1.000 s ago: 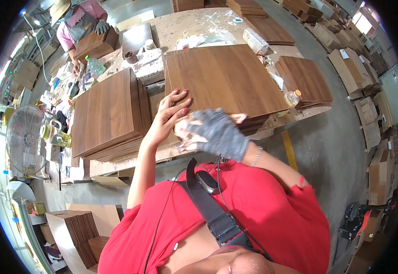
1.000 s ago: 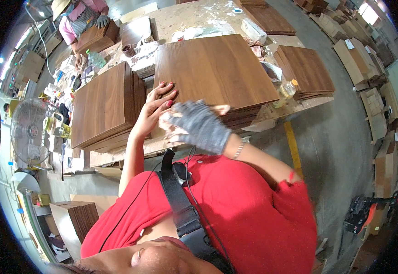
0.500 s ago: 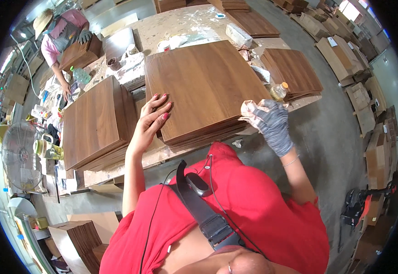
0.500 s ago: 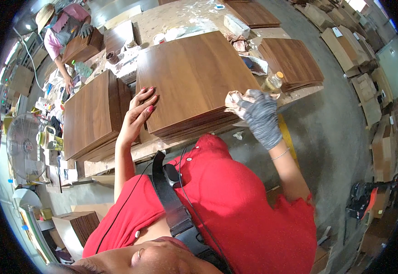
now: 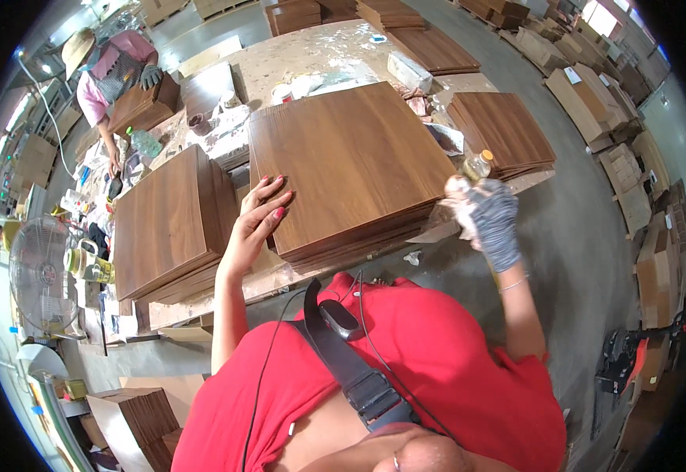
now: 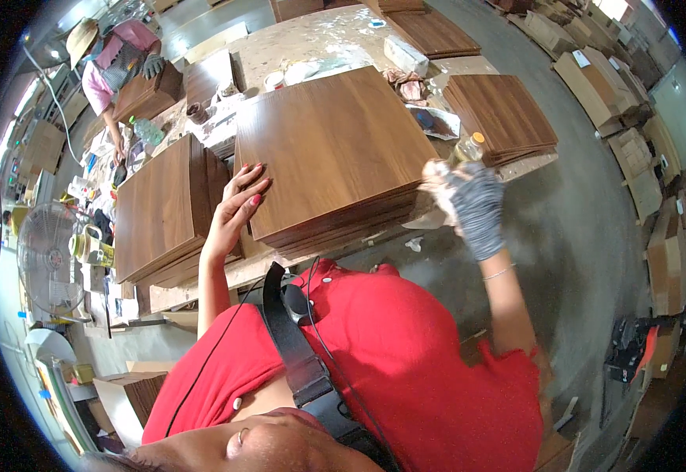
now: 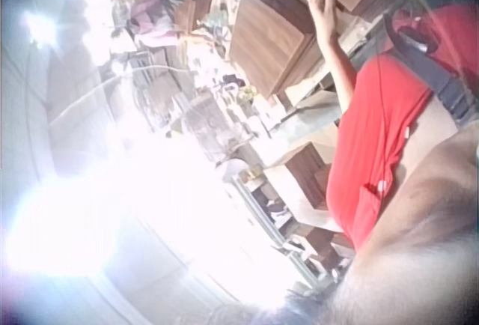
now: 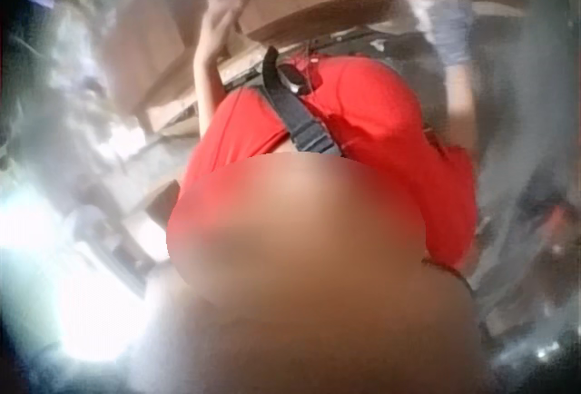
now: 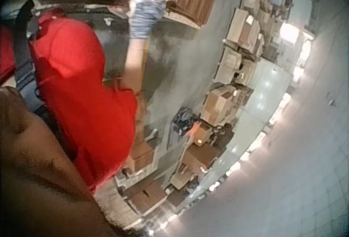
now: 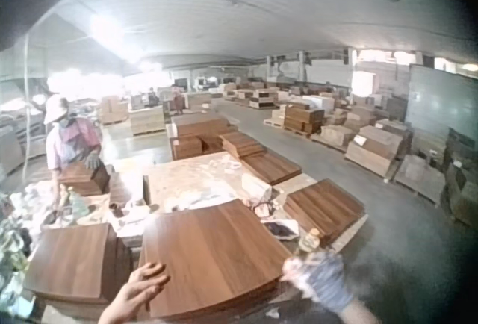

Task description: The person wipes and polishes wooden boards using a cloth and a sponge, moving them across a table in a factory setting.

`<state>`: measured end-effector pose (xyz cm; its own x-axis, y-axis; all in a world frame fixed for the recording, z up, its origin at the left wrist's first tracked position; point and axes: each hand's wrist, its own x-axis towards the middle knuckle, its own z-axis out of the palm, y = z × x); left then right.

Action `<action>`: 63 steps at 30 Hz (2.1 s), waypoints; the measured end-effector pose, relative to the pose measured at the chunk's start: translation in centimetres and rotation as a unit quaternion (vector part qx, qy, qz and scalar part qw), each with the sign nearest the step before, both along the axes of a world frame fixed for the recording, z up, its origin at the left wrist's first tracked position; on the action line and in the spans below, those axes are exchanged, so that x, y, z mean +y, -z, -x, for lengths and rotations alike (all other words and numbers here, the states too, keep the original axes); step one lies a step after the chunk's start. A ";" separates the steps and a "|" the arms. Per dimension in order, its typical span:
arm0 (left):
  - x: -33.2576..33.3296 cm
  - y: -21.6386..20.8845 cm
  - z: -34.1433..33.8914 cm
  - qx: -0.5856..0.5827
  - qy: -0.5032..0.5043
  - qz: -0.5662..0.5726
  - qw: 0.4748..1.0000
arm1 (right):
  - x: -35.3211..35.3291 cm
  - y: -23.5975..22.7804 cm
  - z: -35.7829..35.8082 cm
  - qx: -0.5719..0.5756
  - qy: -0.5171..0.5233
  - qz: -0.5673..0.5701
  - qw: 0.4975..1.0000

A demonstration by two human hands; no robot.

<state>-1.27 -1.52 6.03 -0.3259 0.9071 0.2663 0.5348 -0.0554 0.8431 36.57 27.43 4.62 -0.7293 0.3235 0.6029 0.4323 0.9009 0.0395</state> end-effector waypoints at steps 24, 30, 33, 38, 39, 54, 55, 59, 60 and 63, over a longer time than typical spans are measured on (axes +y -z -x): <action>0.0 0.7 -0.2 -0.005 -0.013 -0.034 0.999 | 0.5 -5.1 13.5 -0.010 -0.178 0.196 0.964; -0.1 0.7 0.0 -0.025 -0.009 -0.039 0.999 | -3.4 -6.2 13.9 0.012 -0.189 0.421 0.887; 0.0 0.7 0.0 -0.034 -0.009 -0.040 0.999 | -0.1 -7.1 14.2 -0.016 -0.054 0.343 0.938; 0.0 1.0 0.2 -0.019 -0.014 -0.034 0.999 | -8.1 -6.5 16.8 -0.024 -0.338 0.342 0.876; 0.0 0.8 0.1 -0.023 -0.013 -0.033 0.999 | -9.2 -7.0 16.8 -0.096 -0.311 0.346 0.880; 0.3 0.5 0.2 0.002 -0.002 -0.046 0.999 | -13.7 -6.2 21.3 -0.071 -0.399 0.338 0.849; 0.4 0.6 0.3 0.011 -0.001 -0.044 0.999 | -14.0 -6.3 21.7 -0.109 -0.365 0.348 0.856; -0.2 0.2 0.0 -0.001 -0.016 -0.025 1.000 | -12.2 -4.9 18.3 -0.055 -0.290 0.218 0.930; -0.2 0.3 -0.1 -0.013 -0.019 -0.029 0.999 | -11.3 -5.5 16.1 -0.010 -0.239 0.201 0.950; 0.2 1.0 -0.2 -0.040 -0.023 -0.040 0.998 | -5.5 -4.3 9.6 -0.014 -0.094 0.104 0.990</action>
<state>-1.11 -1.33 5.07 -0.3896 0.8674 0.3097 0.4701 -0.1018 0.8767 27.02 21.89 8.93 -0.8043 0.2954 0.5156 0.2577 0.9552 -0.1453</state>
